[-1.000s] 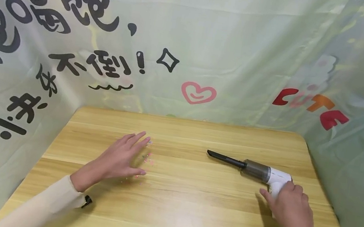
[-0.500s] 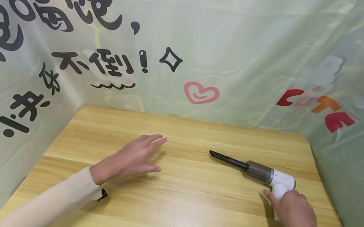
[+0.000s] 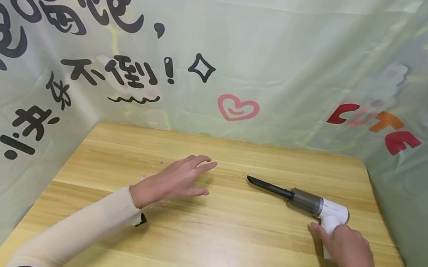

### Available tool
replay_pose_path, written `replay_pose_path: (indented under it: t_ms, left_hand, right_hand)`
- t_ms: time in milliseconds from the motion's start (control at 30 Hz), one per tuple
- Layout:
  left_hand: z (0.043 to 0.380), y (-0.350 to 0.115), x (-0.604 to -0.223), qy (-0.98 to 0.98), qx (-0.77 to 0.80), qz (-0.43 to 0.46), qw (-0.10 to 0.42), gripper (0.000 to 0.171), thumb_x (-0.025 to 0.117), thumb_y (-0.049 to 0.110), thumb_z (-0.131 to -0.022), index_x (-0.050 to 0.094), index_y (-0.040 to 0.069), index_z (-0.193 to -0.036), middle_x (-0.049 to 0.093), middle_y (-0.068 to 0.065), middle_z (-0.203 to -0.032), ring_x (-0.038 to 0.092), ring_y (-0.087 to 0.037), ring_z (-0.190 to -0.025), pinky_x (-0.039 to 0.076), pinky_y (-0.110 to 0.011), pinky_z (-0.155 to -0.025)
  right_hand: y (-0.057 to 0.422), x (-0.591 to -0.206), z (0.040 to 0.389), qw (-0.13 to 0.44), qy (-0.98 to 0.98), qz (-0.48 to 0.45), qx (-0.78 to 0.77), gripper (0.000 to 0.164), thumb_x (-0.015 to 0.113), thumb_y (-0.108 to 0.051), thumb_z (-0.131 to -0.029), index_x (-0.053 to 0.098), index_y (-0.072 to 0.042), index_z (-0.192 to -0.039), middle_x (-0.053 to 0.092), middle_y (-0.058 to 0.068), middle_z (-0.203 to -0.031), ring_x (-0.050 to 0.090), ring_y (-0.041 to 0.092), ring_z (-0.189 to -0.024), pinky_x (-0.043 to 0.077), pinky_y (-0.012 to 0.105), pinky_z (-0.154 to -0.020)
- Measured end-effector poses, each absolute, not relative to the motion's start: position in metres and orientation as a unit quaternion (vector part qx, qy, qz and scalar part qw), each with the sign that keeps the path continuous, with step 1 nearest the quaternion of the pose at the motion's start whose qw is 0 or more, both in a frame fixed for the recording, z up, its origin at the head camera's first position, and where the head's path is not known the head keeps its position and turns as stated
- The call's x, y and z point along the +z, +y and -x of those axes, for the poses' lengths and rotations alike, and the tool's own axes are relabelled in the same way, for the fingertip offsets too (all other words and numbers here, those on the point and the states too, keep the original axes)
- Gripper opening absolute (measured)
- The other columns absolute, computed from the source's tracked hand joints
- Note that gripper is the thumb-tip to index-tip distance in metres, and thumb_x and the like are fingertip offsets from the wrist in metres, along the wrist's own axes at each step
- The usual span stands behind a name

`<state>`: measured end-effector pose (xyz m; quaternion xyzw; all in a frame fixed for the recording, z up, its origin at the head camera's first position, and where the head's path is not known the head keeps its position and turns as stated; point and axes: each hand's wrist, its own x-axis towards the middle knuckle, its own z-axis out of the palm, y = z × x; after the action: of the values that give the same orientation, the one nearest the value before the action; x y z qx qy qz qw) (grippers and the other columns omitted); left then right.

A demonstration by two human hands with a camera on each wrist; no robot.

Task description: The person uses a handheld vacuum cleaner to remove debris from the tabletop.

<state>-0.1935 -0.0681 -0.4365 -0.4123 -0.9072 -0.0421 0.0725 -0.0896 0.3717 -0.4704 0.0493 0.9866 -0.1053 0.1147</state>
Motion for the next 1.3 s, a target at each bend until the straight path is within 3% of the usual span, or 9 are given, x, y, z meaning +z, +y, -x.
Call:
replay_pose_path:
  t_ms: [267,700,1100,1300]
  left_hand:
    - [0.203,-0.042,-0.432,-0.901,-0.032,0.431,0.045,0.072,0.06,0.052,-0.089,0.036,0.014,-0.145,0.049,-0.009,-0.134,0.053,-0.022,-0.112,0.049,-0.032,-0.086]
    - [0.221,-0.001,-0.435,-0.882,-0.027,0.47,0.016,0.058,0.061,0.043,-0.091,0.047,0.009,-0.136,0.06,-0.009,-0.121,0.058,-0.014,-0.099,0.048,-0.023,-0.083]
    - [0.229,0.038,-0.439,-0.858,-0.017,0.513,0.015,0.037,0.061,0.03,-0.092,0.061,0.009,-0.123,0.063,-0.003,-0.111,0.057,-0.01,-0.094,0.046,-0.017,-0.079]
    - [0.231,0.06,-0.44,-0.856,0.017,0.516,0.002,0.037,0.061,0.032,-0.093,0.06,0.011,-0.124,0.063,0.0,-0.111,0.057,-0.008,-0.093,0.045,-0.015,-0.08]
  right_hand:
    - [0.372,-0.471,0.093,0.131,0.983,-0.065,-0.112,0.068,0.038,-0.069,-0.091,0.042,-0.011,-0.056,0.045,0.007,-0.054,0.044,0.023,-0.05,0.035,0.037,-0.044]
    - [0.374,-0.473,0.097,0.144,0.978,-0.081,-0.131,0.07,0.034,-0.07,-0.092,0.043,-0.007,-0.062,0.045,0.008,-0.057,0.045,0.024,-0.052,0.036,0.037,-0.045]
    - [0.378,-0.475,0.096,0.127,0.981,-0.079,-0.123,0.073,0.034,-0.068,-0.093,0.044,-0.002,-0.064,0.047,0.012,-0.056,0.047,0.027,-0.053,0.038,0.041,-0.045]
    - [0.377,-0.48,0.092,0.105,0.985,-0.064,-0.124,0.068,0.036,-0.065,-0.094,0.042,-0.006,-0.06,0.044,0.009,-0.054,0.044,0.025,-0.049,0.036,0.039,-0.042]
